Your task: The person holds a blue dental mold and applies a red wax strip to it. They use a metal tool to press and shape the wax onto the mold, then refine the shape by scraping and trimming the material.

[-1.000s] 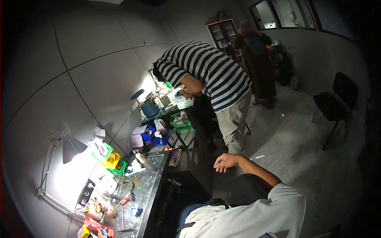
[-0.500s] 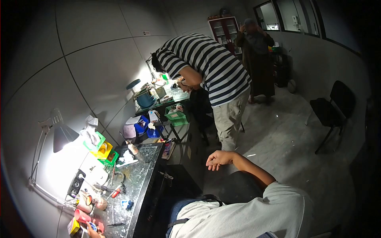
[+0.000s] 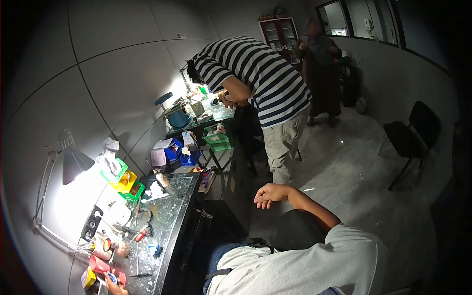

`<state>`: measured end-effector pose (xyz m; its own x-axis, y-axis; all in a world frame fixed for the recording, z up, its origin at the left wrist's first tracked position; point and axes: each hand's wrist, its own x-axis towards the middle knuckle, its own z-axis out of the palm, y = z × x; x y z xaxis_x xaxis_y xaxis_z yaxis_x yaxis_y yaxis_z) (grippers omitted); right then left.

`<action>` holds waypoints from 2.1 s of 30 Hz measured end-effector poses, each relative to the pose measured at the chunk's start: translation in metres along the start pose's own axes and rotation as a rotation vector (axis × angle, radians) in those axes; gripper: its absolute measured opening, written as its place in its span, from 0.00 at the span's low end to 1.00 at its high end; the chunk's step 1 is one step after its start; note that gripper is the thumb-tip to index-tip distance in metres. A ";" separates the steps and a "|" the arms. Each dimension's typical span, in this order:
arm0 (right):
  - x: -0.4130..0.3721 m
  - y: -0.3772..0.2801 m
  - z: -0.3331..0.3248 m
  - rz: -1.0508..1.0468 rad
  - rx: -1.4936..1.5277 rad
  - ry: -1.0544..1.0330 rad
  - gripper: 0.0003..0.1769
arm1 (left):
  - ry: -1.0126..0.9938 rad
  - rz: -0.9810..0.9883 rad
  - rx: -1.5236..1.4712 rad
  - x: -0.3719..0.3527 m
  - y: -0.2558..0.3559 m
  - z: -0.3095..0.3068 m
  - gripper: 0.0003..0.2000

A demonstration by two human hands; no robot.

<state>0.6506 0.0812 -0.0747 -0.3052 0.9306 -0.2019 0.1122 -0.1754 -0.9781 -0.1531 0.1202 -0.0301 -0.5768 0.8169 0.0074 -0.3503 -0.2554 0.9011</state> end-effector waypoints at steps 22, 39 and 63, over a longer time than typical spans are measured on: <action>-0.006 0.009 -0.008 -0.005 0.048 0.032 0.21 | -0.026 -0.005 -0.023 0.005 -0.001 -0.009 0.21; -0.017 -0.017 -0.032 -0.276 0.154 0.108 0.21 | -0.045 -0.010 -0.042 0.001 0.014 0.022 0.23; 0.041 -0.074 0.053 -0.006 -0.803 -0.711 0.40 | -0.156 0.006 -0.017 0.052 0.019 0.047 0.26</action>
<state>0.5798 0.1157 -0.0135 -0.7593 0.4849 -0.4341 0.6190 0.3321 -0.7117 -0.1550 0.1826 0.0080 -0.4575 0.8855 0.0817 -0.3599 -0.2684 0.8936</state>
